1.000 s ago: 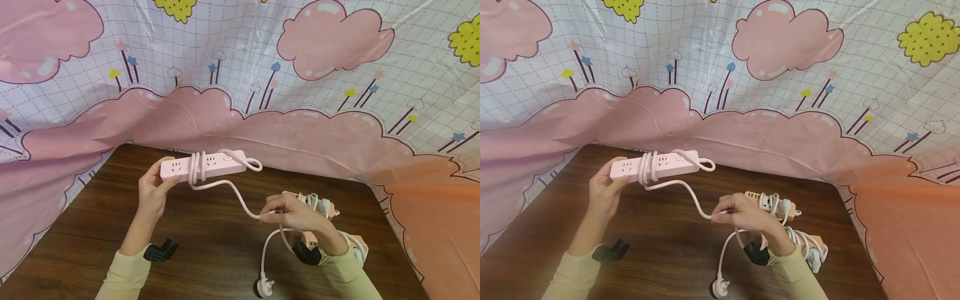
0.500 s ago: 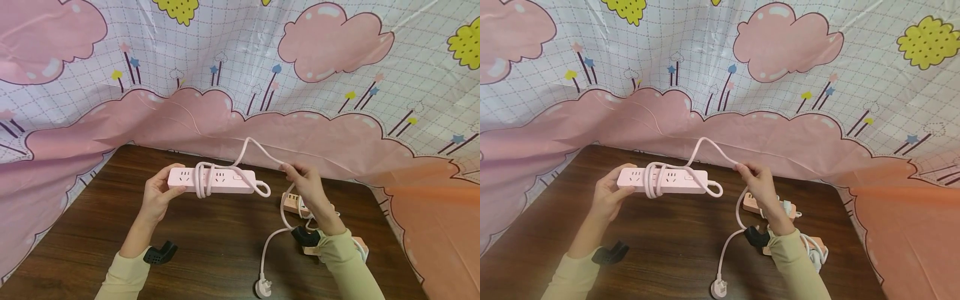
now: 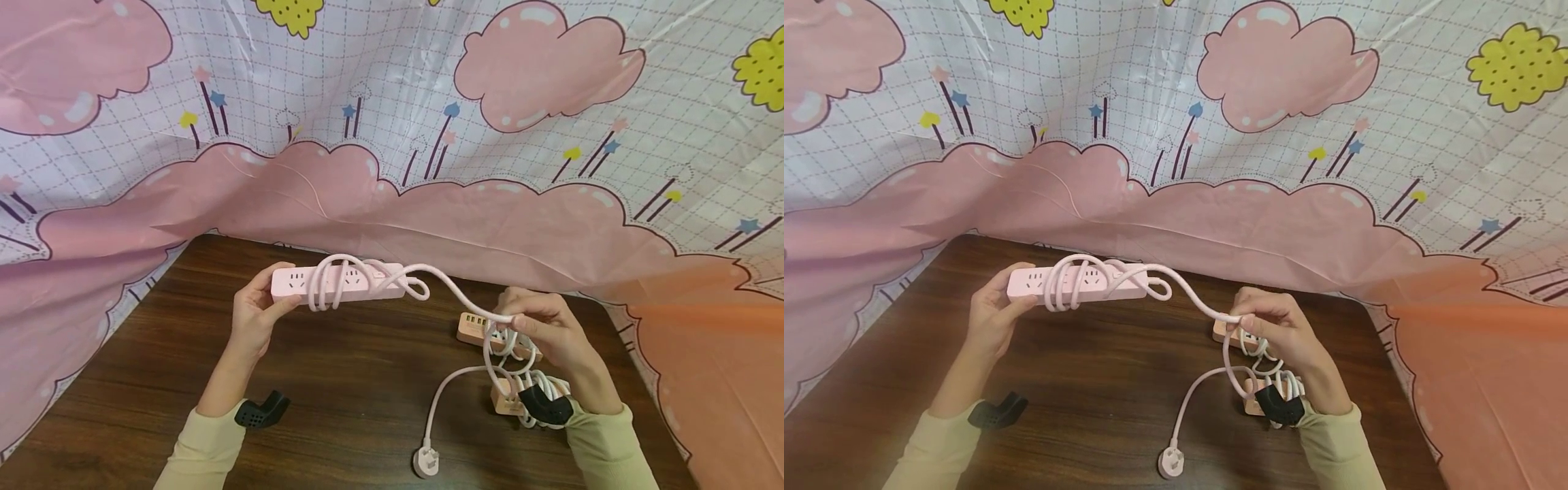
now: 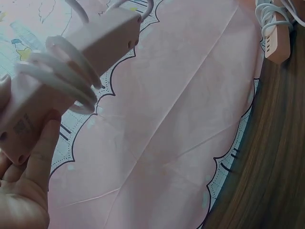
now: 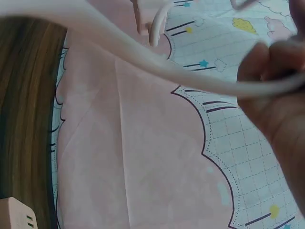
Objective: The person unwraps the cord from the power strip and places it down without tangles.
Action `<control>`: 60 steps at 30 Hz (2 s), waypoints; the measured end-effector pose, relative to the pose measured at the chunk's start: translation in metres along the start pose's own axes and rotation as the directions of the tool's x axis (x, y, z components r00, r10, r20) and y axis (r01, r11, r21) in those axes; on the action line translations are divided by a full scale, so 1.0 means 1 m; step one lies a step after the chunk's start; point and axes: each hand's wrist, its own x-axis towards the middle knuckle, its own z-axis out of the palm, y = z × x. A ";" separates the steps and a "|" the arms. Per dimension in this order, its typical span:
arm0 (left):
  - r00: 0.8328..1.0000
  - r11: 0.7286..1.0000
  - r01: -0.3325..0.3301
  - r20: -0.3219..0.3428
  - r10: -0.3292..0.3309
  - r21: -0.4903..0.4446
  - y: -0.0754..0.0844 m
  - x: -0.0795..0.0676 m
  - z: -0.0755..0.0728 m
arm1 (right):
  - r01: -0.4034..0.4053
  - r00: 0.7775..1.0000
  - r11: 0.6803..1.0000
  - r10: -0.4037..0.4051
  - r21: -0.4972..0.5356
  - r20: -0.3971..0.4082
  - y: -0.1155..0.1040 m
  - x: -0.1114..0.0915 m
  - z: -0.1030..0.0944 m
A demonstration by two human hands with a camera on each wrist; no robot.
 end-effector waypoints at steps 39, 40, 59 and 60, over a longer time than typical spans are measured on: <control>0.995 0.962 -0.064 -0.094 0.041 -0.264 0.018 0.008 -0.008 | -0.744 0.658 0.560 0.521 -0.364 -0.544 -0.004 -0.043 -0.015; 0.994 0.963 -0.068 -0.101 0.043 -0.262 0.018 0.008 -0.008 | -0.734 0.677 0.557 0.563 -0.388 -0.474 -0.005 -0.044 -0.014; 0.993 0.983 -0.104 -0.063 0.095 -0.150 0.022 0.013 0.003 | -0.594 0.643 0.398 0.757 -0.699 -0.116 0.054 -0.054 0.068; 0.994 0.984 -0.105 -0.058 0.097 -0.144 0.022 0.013 0.004 | -0.592 0.648 0.392 0.751 -0.704 -0.127 0.057 -0.056 0.070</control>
